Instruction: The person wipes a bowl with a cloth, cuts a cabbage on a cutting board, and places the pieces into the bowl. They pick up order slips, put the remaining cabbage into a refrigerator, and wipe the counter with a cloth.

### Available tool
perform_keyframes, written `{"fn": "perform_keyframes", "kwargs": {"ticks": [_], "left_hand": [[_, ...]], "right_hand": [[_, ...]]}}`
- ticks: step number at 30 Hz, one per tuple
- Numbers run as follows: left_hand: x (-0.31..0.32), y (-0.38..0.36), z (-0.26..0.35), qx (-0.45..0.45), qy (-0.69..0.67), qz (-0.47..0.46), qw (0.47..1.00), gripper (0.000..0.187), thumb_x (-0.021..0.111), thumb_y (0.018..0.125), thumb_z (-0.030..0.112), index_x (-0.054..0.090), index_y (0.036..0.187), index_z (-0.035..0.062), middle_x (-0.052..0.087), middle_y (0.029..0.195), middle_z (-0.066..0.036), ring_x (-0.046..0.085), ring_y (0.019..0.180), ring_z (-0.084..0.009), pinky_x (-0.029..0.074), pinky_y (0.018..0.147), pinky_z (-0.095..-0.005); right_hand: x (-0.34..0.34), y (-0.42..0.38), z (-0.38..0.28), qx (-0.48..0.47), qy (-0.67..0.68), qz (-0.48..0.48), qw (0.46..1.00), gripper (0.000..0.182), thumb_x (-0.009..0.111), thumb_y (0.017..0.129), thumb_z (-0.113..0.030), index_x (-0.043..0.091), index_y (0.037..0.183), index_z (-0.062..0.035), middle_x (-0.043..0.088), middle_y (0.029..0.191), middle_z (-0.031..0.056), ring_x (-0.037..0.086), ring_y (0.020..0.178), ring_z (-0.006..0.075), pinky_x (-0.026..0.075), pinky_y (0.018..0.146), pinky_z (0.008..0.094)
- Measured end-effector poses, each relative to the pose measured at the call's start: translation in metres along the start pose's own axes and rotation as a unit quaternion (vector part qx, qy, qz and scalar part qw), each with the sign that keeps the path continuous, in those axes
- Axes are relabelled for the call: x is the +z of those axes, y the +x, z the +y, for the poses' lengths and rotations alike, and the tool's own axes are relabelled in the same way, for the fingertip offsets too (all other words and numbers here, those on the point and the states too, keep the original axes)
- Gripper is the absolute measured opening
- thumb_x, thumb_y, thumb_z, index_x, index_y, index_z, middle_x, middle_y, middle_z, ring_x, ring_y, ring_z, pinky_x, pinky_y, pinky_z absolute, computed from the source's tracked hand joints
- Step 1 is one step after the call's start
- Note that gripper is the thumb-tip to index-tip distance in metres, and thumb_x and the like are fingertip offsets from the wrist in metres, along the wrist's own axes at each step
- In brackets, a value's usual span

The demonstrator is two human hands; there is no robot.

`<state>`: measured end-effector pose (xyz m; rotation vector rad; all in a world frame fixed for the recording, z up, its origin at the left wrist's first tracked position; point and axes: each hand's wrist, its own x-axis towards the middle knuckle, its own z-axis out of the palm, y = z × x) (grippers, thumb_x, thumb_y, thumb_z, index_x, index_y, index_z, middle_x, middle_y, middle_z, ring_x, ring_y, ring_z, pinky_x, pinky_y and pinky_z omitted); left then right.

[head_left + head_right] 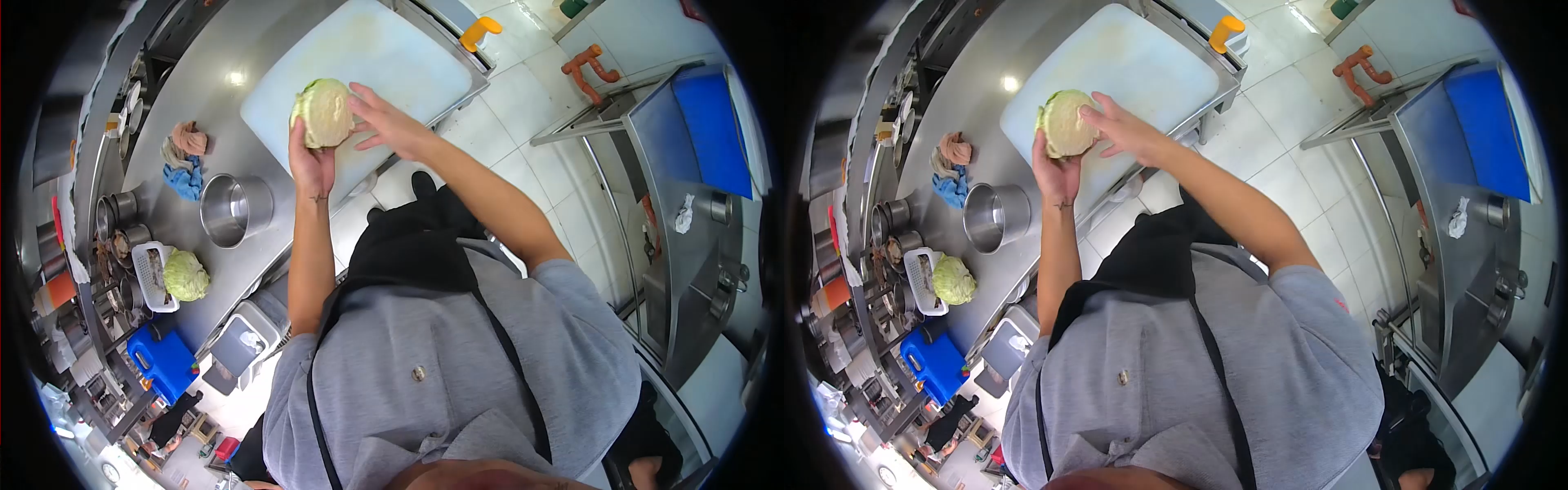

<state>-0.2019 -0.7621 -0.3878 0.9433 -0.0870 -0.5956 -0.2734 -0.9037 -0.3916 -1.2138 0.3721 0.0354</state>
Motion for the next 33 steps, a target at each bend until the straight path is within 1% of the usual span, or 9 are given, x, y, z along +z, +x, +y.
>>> {"fn": "perform_keyframes", "kwargs": {"ticks": [2,9,11,17,19,24,29,32,33], "left_hand": [[0.001,0.004,-0.007,0.049,0.056,-0.011,0.997,0.050,0.046,0.097,0.024,0.037,0.143,0.0069,0.051,0.136,-0.012,0.051,0.123,-0.0271,0.047,0.096,-0.0412],[-0.004,0.000,-0.016,0.157,0.180,0.006,0.971,0.036,0.049,0.095,0.010,0.056,0.128,-0.0007,0.052,0.133,-0.015,0.051,0.121,-0.0226,0.040,0.103,-0.0339],[-0.003,-0.003,-0.014,0.163,0.092,0.015,0.982,0.036,0.048,0.098,0.012,0.055,0.130,-0.0019,0.055,0.130,-0.016,0.052,0.120,-0.0238,0.040,0.103,-0.0357],[-0.008,-0.008,0.002,0.181,-0.004,0.086,0.980,0.032,0.040,0.104,0.023,0.045,0.125,-0.0008,0.057,0.127,-0.016,0.055,0.116,-0.0245,0.044,0.101,-0.0381],[-0.023,-0.001,0.010,0.202,0.015,0.158,0.966,0.032,0.039,0.104,0.024,0.045,0.126,0.0014,0.054,0.130,-0.014,0.055,0.117,-0.0257,0.045,0.099,-0.0420],[-0.050,-0.002,0.048,0.162,-0.081,0.129,0.975,0.040,0.035,0.104,0.028,0.042,0.135,0.0048,0.049,0.138,-0.013,0.049,0.125,-0.0306,0.041,0.105,-0.0465],[-0.061,-0.028,0.045,0.142,-0.117,0.211,0.960,0.040,0.042,0.102,0.030,0.046,0.132,0.0036,0.055,0.130,-0.011,0.055,0.118,-0.0282,0.045,0.101,-0.0454],[-0.065,-0.037,0.030,0.127,-0.082,0.208,0.966,0.038,0.051,0.099,0.025,0.047,0.129,0.0019,0.059,0.124,-0.010,0.059,0.112,-0.0268,0.049,0.094,-0.0425],[-0.067,-0.036,0.021,0.118,0.041,0.233,0.964,0.041,0.058,0.095,0.024,0.048,0.128,0.0015,0.060,0.122,-0.010,0.060,0.109,-0.0256,0.050,0.091,-0.0411]], "right_hand": [[0.013,0.001,0.003,0.024,0.107,-0.018,0.994,0.075,0.056,0.094,-0.049,0.021,0.149,-0.0113,0.042,0.139,0.0115,0.048,0.119,0.0258,0.046,0.094,0.0434],[0.028,0.013,0.017,-0.042,0.212,-0.010,0.976,0.080,0.059,0.092,-0.039,0.015,0.149,-0.0066,0.039,0.138,0.0147,0.042,0.125,0.0276,0.040,0.099,0.0467],[0.028,0.012,0.016,-0.024,0.267,-0.011,0.963,0.072,0.063,0.090,-0.026,0.021,0.146,-0.0083,0.041,0.136,0.0129,0.045,0.121,0.0263,0.042,0.096,0.0488],[0.018,0.019,0.030,-0.037,0.287,-0.096,0.952,0.060,0.067,0.082,-0.008,0.036,0.133,-0.0105,0.052,0.122,0.0136,0.056,0.110,0.0285,0.050,0.087,0.0579],[0.015,0.018,0.033,-0.024,0.310,-0.128,0.942,0.057,0.065,0.083,-0.009,0.038,0.133,-0.0092,0.054,0.122,0.0150,0.056,0.110,0.0310,0.049,0.087,0.0608],[0.005,0.017,0.034,0.051,0.439,-0.220,0.869,0.056,0.060,0.082,-0.015,0.043,0.135,-0.0058,0.052,0.131,0.0201,0.051,0.120,0.0411,0.042,0.094,0.0696],[0.011,0.019,0.032,0.033,0.419,-0.250,0.872,0.079,0.062,0.075,-0.032,0.035,0.143,-0.0049,0.041,0.143,0.0215,0.035,0.132,0.0516,0.032,0.101,0.0722],[0.023,0.030,0.038,0.055,0.395,-0.287,0.871,0.083,0.062,0.073,-0.034,0.031,0.146,-0.0058,0.038,0.146,0.0220,0.035,0.132,0.0514,0.032,0.101,0.0727],[0.027,0.032,0.040,0.054,0.376,-0.303,0.874,0.084,0.061,0.073,-0.034,0.031,0.146,-0.0062,0.037,0.146,0.0224,0.035,0.132,0.0518,0.032,0.101,0.0728]]}}
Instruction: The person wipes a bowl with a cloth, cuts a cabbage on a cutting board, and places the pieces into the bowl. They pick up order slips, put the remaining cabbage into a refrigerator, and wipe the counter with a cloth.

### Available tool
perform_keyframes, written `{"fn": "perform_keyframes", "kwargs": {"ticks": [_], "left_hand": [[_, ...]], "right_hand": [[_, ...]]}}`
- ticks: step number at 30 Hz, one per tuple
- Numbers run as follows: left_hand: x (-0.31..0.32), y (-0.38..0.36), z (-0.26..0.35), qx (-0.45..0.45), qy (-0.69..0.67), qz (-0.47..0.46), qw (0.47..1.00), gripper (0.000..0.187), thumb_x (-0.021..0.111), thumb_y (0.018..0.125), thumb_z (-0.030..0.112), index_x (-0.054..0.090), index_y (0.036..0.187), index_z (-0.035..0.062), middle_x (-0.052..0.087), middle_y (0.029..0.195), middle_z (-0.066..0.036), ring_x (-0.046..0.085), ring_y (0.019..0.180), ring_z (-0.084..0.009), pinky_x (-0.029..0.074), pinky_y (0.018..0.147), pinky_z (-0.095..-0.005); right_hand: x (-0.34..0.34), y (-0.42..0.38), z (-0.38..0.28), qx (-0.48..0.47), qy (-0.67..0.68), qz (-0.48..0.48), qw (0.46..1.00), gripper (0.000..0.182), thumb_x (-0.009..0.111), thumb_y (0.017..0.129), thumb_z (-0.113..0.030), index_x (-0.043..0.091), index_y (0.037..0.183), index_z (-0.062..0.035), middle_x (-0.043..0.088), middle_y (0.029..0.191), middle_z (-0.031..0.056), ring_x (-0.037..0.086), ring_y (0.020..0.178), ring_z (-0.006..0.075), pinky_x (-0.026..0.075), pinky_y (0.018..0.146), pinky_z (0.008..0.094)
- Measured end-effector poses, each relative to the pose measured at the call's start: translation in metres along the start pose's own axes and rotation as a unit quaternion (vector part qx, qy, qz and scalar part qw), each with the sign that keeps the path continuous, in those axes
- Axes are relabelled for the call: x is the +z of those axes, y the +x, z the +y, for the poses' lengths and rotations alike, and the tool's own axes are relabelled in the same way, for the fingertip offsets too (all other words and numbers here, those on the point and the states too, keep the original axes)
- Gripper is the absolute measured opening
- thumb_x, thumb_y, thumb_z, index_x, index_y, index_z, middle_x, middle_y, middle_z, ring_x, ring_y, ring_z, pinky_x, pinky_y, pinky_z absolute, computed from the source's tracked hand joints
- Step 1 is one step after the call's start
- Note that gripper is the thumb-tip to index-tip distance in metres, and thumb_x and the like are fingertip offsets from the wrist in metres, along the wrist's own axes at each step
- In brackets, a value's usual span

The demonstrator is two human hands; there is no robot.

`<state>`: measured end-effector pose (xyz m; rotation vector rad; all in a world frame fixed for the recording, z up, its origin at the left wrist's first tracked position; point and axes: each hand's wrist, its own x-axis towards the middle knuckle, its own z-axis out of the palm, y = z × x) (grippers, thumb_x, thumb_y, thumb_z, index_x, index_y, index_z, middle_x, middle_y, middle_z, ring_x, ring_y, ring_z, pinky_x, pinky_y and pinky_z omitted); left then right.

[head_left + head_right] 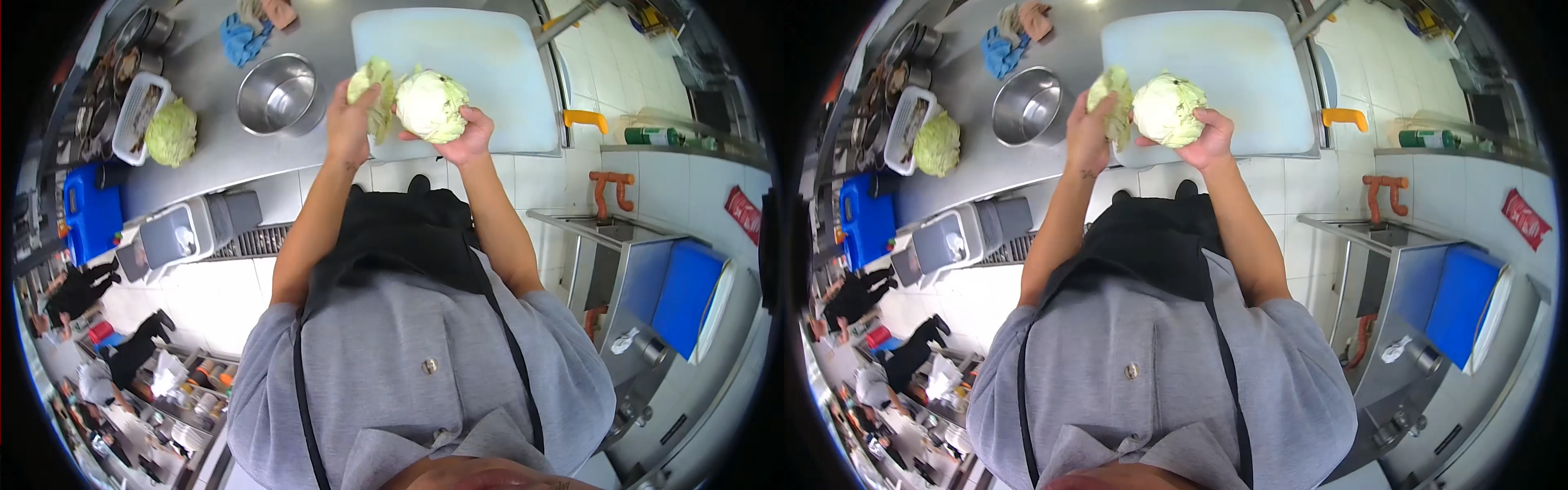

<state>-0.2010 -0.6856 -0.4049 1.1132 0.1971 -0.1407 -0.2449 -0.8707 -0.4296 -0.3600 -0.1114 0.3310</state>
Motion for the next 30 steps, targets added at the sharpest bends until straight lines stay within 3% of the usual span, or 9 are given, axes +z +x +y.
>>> {"fn": "perform_keyframes", "kwargs": {"ticks": [5,8,10,16,21,24,26,28,30], "left_hand": [[-0.015,-0.002,-0.012,0.083,0.297,-0.046,0.950,0.053,0.073,0.082,0.035,0.054,0.121,0.0045,0.060,0.119,-0.013,0.064,0.094,-0.0261,0.052,0.080,-0.0385],[0.007,0.005,-0.021,0.245,0.503,-0.042,0.828,0.054,0.074,0.079,0.041,0.058,0.120,0.0091,0.060,0.117,-0.014,0.060,0.095,-0.0323,0.050,0.081,-0.0428],[0.031,0.022,-0.041,0.433,0.601,0.016,0.671,0.045,0.071,0.079,0.044,0.064,0.113,0.0148,0.060,0.112,-0.012,0.057,0.097,-0.0374,0.048,0.081,-0.0483],[0.019,0.060,-0.069,0.408,0.697,-0.143,0.572,0.019,0.061,0.081,0.026,0.070,0.091,0.0123,0.060,0.109,-0.013,0.057,0.098,-0.0357,0.048,0.075,-0.0501],[-0.002,0.045,-0.063,0.335,0.695,-0.273,0.575,0.018,0.057,0.081,0.017,0.069,0.093,0.0114,0.062,0.101,-0.015,0.064,0.090,-0.0361,0.056,0.072,-0.0439],[-0.054,-0.017,-0.003,0.114,0.492,-0.337,0.795,0.018,0.063,0.080,0.013,0.072,0.095,0.0102,0.068,0.101,-0.019,0.066,0.084,-0.0332,0.055,0.077,-0.0432],[-0.121,-0.035,0.007,0.123,0.343,-0.294,0.884,0.018,0.066,0.079,0.013,0.073,0.094,0.0077,0.070,0.099,-0.017,0.067,0.079,-0.0289,0.055,0.072,-0.0383],[-0.192,-0.065,0.027,-0.113,0.113,-0.104,0.982,0.016,0.065,0.084,0.015,0.071,0.094,0.0041,0.070,0.096,-0.011,0.066,0.075,-0.0219,0.053,0.065,-0.0320],[-0.272,-0.084,0.042,-0.109,0.089,0.147,0.979,0.027,0.059,0.088,0.015,0.067,0.110,0.0015,0.069,0.092,-0.009,0.065,0.071,-0.0154,0.052,0.060,-0.0281]], "right_hand": [[-0.004,-0.024,-0.036,-0.073,-0.091,0.079,0.990,0.084,0.061,0.072,-0.033,0.031,0.146,-0.0066,0.036,0.146,0.0238,0.035,0.131,0.0532,0.037,0.098,0.0715],[-0.010,-0.051,-0.053,-0.119,-0.082,0.097,0.985,0.085,0.061,0.072,-0.034,0.031,0.147,-0.0070,0.036,0.146,0.0241,0.033,0.132,0.0528,0.040,0.096,0.0703],[-0.009,-0.056,-0.056,-0.144,-0.083,0.120,0.979,0.085,0.061,0.072,-0.034,0.031,0.147,-0.0071,0.036,0.146,0.0241,0.032,0.133,0.0523,0.041,0.096,0.0697],[-0.003,-0.074,-0.036,-0.161,-0.091,0.154,0.971,0.083,0.063,0.072,-0.035,0.034,0.145,-0.0073,0.037,0.144,0.0256,0.032,0.133,0.0530,0.039,0.097,0.0705],[-0.004,-0.098,-0.025,-0.183,-0.124,0.252,0.942,0.085,0.062,0.074,-0.036,0.031,0.148,-0.0080,0.028,0.152,0.0222,0.024,0.140,0.0456,0.023,0.107,0.0701],[-0.016,-0.106,-0.027,-0.213,-0.111,0.294,0.925,0.086,0.061,0.073,-0.033,0.029,0.149,-0.0072,0.027,0.153,0.0219,0.023,0.142,0.0424,0.023,0.108,0.0679],[-0.023,-0.106,-0.029,-0.204,-0.058,0.237,0.948,0.086,0.061,0.073,-0.031,0.029,0.149,-0.0064,0.027,0.153,0.0225,0.022,0.142,0.0433,0.026,0.106,0.0682],[-0.017,-0.102,-0.028,-0.199,-0.083,0.262,0.940,0.086,0.062,0.072,-0.029,0.029,0.148,-0.0059,0.026,0.152,0.0237,0.022,0.142,0.0438,0.030,0.104,0.0682],[-0.007,-0.100,-0.032,-0.182,-0.078,0.244,0.949,0.086,0.062,0.072,-0.027,0.029,0.148,-0.0058,0.026,0.152,0.0241,0.022,0.142,0.0442,0.031,0.104,0.0681]]}}
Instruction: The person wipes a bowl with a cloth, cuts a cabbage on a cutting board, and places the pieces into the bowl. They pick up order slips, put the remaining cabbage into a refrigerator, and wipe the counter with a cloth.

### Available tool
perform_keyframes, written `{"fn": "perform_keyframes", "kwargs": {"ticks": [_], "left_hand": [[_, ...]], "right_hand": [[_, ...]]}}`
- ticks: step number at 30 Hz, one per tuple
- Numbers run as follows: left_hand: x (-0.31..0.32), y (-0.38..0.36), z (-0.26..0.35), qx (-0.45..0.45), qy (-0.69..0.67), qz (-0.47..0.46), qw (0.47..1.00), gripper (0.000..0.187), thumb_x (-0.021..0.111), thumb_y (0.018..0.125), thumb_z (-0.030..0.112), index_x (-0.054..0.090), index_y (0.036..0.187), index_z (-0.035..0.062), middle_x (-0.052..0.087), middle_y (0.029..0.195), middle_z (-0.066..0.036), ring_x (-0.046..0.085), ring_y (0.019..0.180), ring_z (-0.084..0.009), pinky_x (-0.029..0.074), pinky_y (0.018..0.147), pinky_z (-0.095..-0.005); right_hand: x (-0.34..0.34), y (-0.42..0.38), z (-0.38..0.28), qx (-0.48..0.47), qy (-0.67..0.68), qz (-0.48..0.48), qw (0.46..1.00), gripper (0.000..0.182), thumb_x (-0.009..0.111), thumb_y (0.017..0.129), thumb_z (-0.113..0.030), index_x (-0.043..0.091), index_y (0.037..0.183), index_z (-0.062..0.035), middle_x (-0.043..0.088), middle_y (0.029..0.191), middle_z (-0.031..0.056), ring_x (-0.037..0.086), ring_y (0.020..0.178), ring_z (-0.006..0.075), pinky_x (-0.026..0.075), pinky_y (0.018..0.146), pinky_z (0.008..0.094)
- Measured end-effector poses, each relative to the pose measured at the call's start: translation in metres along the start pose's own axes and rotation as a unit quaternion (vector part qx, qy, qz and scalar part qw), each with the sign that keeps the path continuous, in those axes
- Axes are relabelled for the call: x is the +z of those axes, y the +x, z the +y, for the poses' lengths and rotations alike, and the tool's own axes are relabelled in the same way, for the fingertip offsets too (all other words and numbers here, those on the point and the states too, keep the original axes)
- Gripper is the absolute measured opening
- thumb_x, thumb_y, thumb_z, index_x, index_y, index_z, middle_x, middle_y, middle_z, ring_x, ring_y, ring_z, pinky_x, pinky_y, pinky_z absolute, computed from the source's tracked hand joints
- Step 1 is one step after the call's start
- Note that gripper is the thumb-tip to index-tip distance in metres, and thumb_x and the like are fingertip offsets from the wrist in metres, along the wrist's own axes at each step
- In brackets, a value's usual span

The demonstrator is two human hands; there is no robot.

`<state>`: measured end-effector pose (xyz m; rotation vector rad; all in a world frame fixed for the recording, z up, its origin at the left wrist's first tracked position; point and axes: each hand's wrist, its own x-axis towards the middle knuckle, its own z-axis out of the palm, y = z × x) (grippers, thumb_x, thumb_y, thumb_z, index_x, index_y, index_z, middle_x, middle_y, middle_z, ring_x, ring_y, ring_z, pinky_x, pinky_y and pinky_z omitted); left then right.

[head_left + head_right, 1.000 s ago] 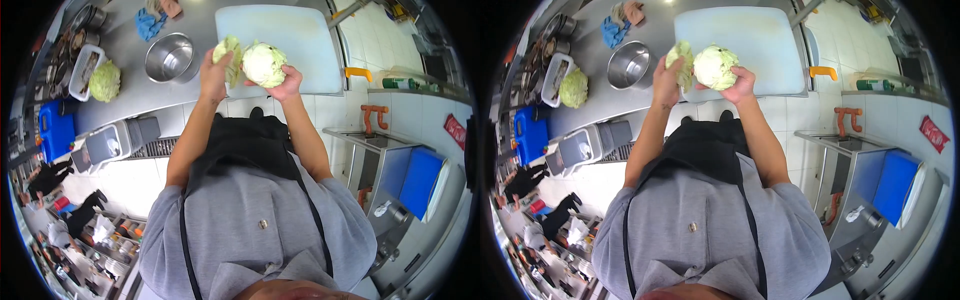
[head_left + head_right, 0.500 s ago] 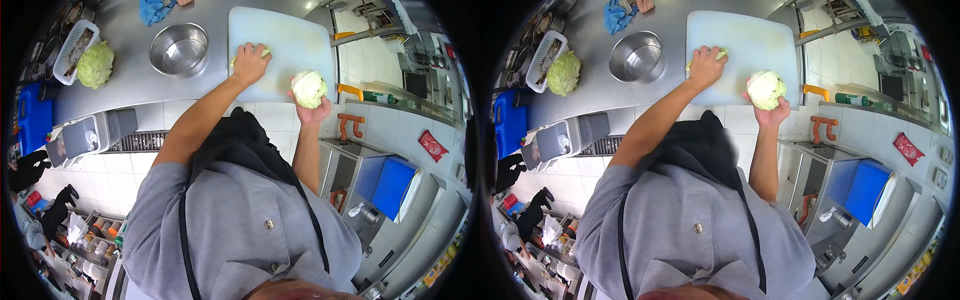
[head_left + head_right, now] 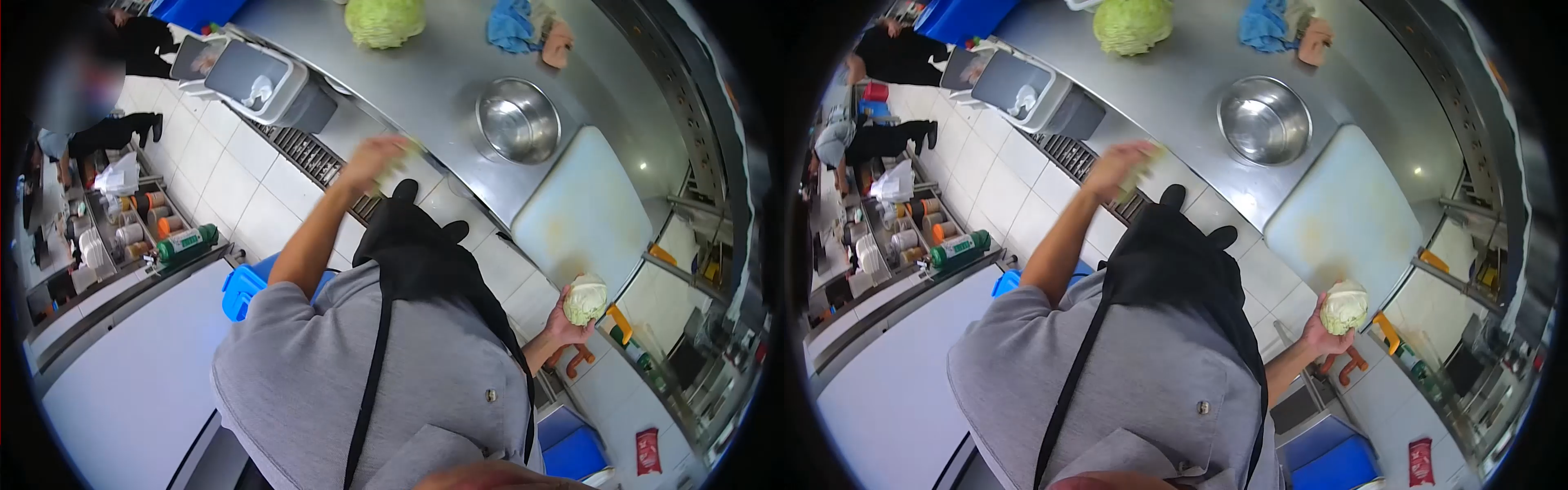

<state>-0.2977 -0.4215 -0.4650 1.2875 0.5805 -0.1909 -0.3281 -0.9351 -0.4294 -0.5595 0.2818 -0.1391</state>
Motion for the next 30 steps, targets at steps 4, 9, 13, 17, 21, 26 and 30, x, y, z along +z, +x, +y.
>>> {"fn": "perform_keyframes", "kwargs": {"ticks": [4,9,13,17,21,26,30], "left_hand": [[-0.158,0.033,0.019,0.175,-0.025,0.381,0.907,0.046,0.062,0.089,0.012,0.047,0.132,0.0032,0.065,0.096,-0.016,0.065,0.067,-0.0221,0.054,0.056,-0.0326],[-0.368,0.112,0.004,0.194,-0.330,0.412,0.827,0.054,0.051,0.095,0.021,0.032,0.145,0.0100,0.049,0.131,-0.025,0.062,0.103,-0.0384,0.054,0.073,-0.0583],[-0.387,0.118,0.018,0.096,-0.449,0.332,0.824,0.064,0.036,0.097,0.051,0.027,0.148,0.0136,0.026,0.155,-0.013,0.022,0.140,-0.0422,0.011,0.104,-0.0727],[-0.377,0.155,-0.082,-0.004,-0.379,0.238,0.894,0.066,0.039,0.097,0.053,0.028,0.148,0.0140,0.041,0.147,-0.013,0.041,0.132,-0.0365,0.030,0.106,-0.0589],[-0.242,0.108,-0.132,-0.083,0.348,0.087,0.930,0.048,0.058,0.083,0.003,0.054,0.130,0.0051,0.064,0.096,-0.015,0.064,0.079,-0.0245,0.055,0.067,-0.0365],[-0.083,0.040,-0.129,-0.170,0.113,-0.125,0.971,0.052,0.063,0.090,0.034,0.054,0.130,0.0025,0.064,0.116,-0.015,0.063,0.100,-0.0220,0.050,0.085,-0.0325],[-0.007,0.026,-0.084,-0.023,0.314,-0.275,0.909,0.050,0.060,0.093,0.037,0.055,0.131,0.0035,0.064,0.116,-0.021,0.061,0.111,-0.0284,0.048,0.093,-0.0367]], "right_hand": [[0.017,0.011,0.002,0.040,0.007,-0.038,0.998,0.082,0.064,0.073,-0.024,0.032,0.147,-0.0079,0.026,0.153,0.0215,0.022,0.141,0.0459,0.032,0.103,0.0686],[0.055,0.013,0.008,0.003,-0.077,-0.007,0.997,0.082,0.062,0.076,-0.024,0.028,0.148,-0.0049,0.025,0.152,0.0249,0.023,0.140,0.0483,0.034,0.102,0.0694],[0.085,0.005,0.017,-0.003,-0.125,0.007,0.992,0.082,0.060,0.078,-0.025,0.025,0.148,-0.0028,0.024,0.151,0.0271,0.023,0.140,0.0486,0.033,0.104,0.0680],[0.098,-0.004,0.025,-0.032,-0.132,0.046,0.990,0.082,0.060,0.079,-0.025,0.024,0.149,-0.0029,0.024,0.152,0.0257,0.023,0.140,0.0479,0.029,0.106,0.0682],[0.089,-0.006,0.034,-0.019,-0.091,0.062,0.994,0.076,0.058,0.079,-0.024,0.030,0.147,-0.0031,0.028,0.152,0.0218,0.024,0.140,0.0452,0.024,0.109,0.0681],[0.081,0.009,0.045,-0.013,-0.106,0.176,0.979,0.062,0.051,0.084,-0.023,0.039,0.141,-0.0014,0.038,0.147,0.0218,0.033,0.137,0.0416,0.025,0.111,0.0646],[0.028,0.050,0.040,0.005,-0.116,0.174,0.978,0.043,0.057,0.086,-0.019,0.052,0.126,-0.0037,0.059,0.123,0.0136,0.057,0.114,0.0303,0.046,0.100,0.0465]]}}
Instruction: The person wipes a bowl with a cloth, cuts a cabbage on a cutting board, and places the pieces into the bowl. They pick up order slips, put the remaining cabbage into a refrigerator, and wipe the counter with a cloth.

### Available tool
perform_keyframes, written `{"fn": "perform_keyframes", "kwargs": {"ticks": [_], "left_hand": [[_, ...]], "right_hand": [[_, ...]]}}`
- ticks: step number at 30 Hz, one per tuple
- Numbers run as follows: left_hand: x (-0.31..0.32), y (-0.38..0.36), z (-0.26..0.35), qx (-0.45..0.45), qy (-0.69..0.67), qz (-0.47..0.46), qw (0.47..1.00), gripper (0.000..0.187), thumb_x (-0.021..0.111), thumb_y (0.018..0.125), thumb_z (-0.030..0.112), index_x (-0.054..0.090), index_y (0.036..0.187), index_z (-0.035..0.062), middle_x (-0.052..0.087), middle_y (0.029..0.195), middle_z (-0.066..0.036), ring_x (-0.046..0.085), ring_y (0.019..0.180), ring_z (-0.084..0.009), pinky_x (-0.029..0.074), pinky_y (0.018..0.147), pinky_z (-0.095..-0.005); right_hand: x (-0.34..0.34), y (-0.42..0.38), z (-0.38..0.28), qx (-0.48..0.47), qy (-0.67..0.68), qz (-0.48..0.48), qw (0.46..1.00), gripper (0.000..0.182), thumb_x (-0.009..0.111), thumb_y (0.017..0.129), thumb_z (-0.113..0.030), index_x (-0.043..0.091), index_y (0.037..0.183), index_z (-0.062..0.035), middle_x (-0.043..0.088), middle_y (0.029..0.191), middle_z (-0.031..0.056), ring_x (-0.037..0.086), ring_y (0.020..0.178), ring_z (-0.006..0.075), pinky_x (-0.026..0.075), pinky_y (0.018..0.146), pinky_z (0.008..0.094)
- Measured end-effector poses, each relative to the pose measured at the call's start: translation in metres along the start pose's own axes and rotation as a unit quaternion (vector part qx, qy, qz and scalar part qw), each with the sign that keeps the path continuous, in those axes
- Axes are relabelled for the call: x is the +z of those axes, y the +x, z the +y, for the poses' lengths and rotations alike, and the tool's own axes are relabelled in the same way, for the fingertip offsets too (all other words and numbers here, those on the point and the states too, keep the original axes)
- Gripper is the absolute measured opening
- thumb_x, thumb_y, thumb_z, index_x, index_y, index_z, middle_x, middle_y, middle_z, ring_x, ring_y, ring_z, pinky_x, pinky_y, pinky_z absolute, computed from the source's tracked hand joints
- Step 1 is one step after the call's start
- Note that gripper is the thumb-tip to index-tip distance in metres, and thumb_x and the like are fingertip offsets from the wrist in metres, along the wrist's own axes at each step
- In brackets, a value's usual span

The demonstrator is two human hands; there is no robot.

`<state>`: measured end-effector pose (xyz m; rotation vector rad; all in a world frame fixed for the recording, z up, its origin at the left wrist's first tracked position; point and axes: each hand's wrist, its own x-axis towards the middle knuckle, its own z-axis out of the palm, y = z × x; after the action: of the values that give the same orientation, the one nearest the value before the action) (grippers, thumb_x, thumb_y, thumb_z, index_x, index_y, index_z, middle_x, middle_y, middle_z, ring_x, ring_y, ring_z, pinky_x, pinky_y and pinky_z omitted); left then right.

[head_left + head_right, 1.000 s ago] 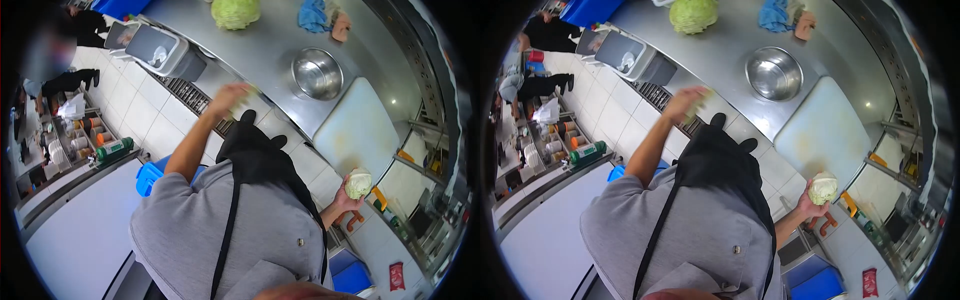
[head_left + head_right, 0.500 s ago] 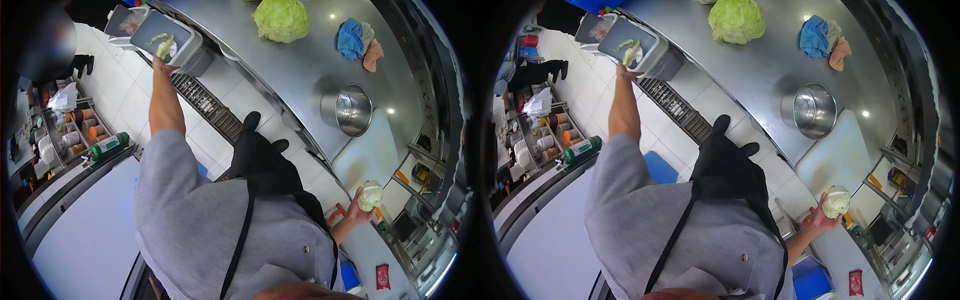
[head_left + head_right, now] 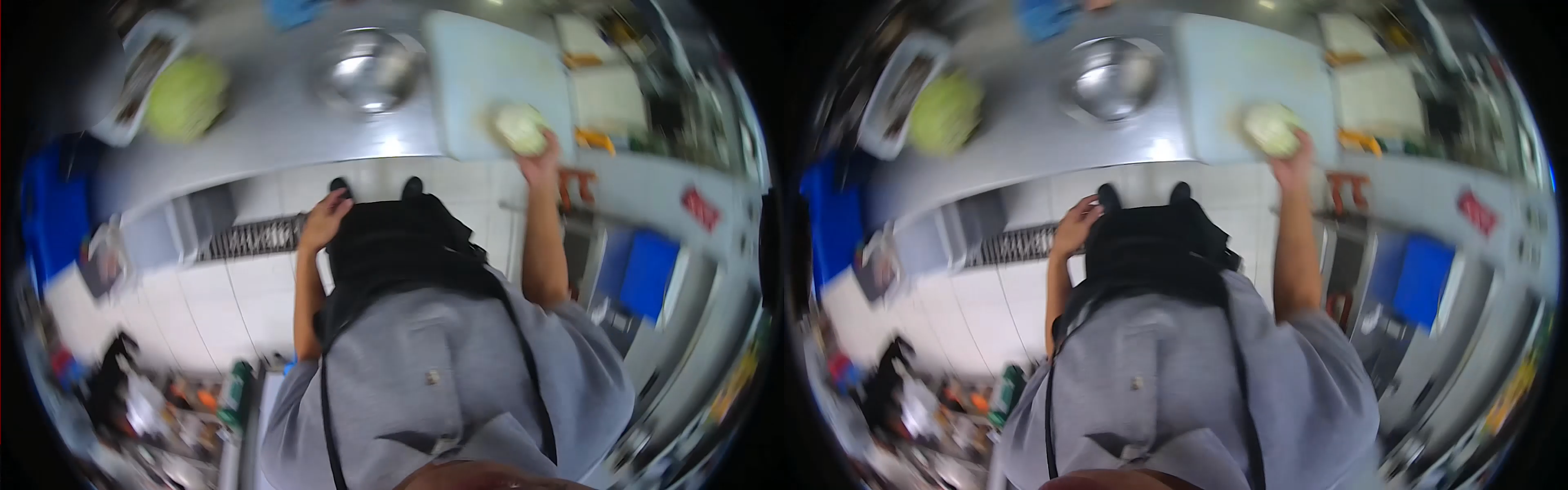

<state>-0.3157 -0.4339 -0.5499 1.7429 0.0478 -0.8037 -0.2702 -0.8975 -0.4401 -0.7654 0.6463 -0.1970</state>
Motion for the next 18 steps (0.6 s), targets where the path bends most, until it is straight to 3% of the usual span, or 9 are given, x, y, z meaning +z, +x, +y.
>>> {"fn": "perform_keyframes", "kwargs": {"ticks": [5,7,8,10,11,12,14,16,18], "left_hand": [[0.029,-0.008,0.109,0.127,0.036,-0.112,0.985,0.043,0.062,0.093,0.026,0.055,0.129,0.0019,0.065,0.115,-0.019,0.063,0.108,-0.0271,0.048,0.092,-0.0347],[0.047,-0.001,0.139,0.157,0.065,-0.133,0.976,0.042,0.064,0.093,0.023,0.056,0.128,0.0017,0.065,0.115,-0.019,0.064,0.106,-0.0261,0.049,0.091,-0.0336],[0.058,0.002,0.151,0.184,0.075,-0.140,0.970,0.040,0.065,0.092,0.020,0.056,0.127,0.0014,0.065,0.114,-0.018,0.064,0.103,-0.0250,0.050,0.089,-0.0324],[0.084,0.022,0.178,0.186,0.070,-0.136,0.971,0.039,0.066,0.090,0.016,0.057,0.126,0.0008,0.066,0.110,-0.018,0.066,0.099,-0.0225,0.050,0.086,-0.0309],[0.104,0.036,0.196,0.192,0.097,-0.090,0.972,0.042,0.068,0.089,0.015,0.056,0.126,0.0005,0.065,0.110,-0.018,0.065,0.100,-0.0232,0.050,0.088,-0.0320],[0.120,0.049,0.214,0.198,0.122,-0.044,0.971,0.044,0.069,0.087,0.014,0.055,0.127,0.0002,0.065,0.111,-0.019,0.064,0.102,-0.0239,0.050,0.089,-0.0330],[0.154,0.074,0.243,0.317,0.253,0.023,0.914,0.049,0.070,0.083,0.013,0.055,0.129,0.0053,0.056,0.126,-0.020,0.057,0.113,-0.0308,0.047,0.094,-0.0388],[0.186,0.096,0.273,0.456,0.400,0.065,0.793,0.056,0.075,0.076,0.017,0.057,0.129,0.0126,0.046,0.137,-0.018,0.049,0.119,-0.0375,0.044,0.097,-0.0440],[0.213,0.122,0.282,0.429,0.483,0.066,0.760,0.062,0.078,0.073,0.021,0.056,0.131,0.0168,0.044,0.139,-0.018,0.050,0.118,-0.0386,0.045,0.097,-0.0462]], "right_hand": [[-0.011,0.032,-0.037,-0.195,-0.204,0.096,0.955,0.030,0.060,0.082,-0.013,0.059,0.111,-0.0045,0.063,0.109,0.0071,0.060,0.100,0.0230,0.050,0.086,0.0415],[-0.035,0.044,-0.068,-0.386,-0.495,0.170,0.760,0.023,0.060,0.080,-0.009,0.064,0.103,-0.0038,0.065,0.103,0.0087,0.061,0.098,0.0244,0.048,0.085,0.0409],[-0.040,0.049,-0.085,-0.389,-0.488,0.175,0.762,0.023,0.060,0.080,-0.009,0.064,0.103,-0.0038,0.065,0.103,0.0087,0.061,0.098,0.0244,0.048,0.085,0.0409],[-0.050,0.048,-0.119,-0.499,-0.780,0.155,0.344,0.022,0.063,0.077,-0.008,0.067,0.098,-0.0040,0.067,0.100,0.0109,0.061,0.098,0.0271,0.047,0.087,0.0417],[-0.059,0.055,-0.140,-0.495,-0.831,0.101,0.233,0.024,0.065,0.075,-0.012,0.069,0.098,-0.0058,0.068,0.098,0.0106,0.061,0.102,0.0288,0.043,0.094,0.0458],[-0.063,0.064,-0.155,-0.495,-0.828,0.107,0.240,0.024,0.065,0.075,-0.012,0.069,0.098,-0.0058,0.068,0.098,0.0106,0.061,0.102,0.0288,0.043,0.094,0.0458],[-0.073,0.084,-0.173,-0.235,-0.969,0.046,0.062,0.022,0.064,0.078,-0.013,0.072,0.097,-0.0082,0.069,0.101,0.0091,0.064,0.102,0.0289,0.049,0.087,0.0493],[-0.070,0.100,-0.170,-0.143,-0.983,0.047,0.105,0.020,0.064,0.079,-0.015,0.073,0.096,-0.0084,0.069,0.102,0.0092,0.065,0.102,0.0272,0.050,0.087,0.0442],[-0.083,0.116,-0.171,-0.048,-0.988,0.039,0.143,0.020,0.065,0.079,-0.017,0.073,0.095,-0.0087,0.069,0.103,0.0093,0.066,0.102,0.0255,0.051,0.087,0.0391]]}}
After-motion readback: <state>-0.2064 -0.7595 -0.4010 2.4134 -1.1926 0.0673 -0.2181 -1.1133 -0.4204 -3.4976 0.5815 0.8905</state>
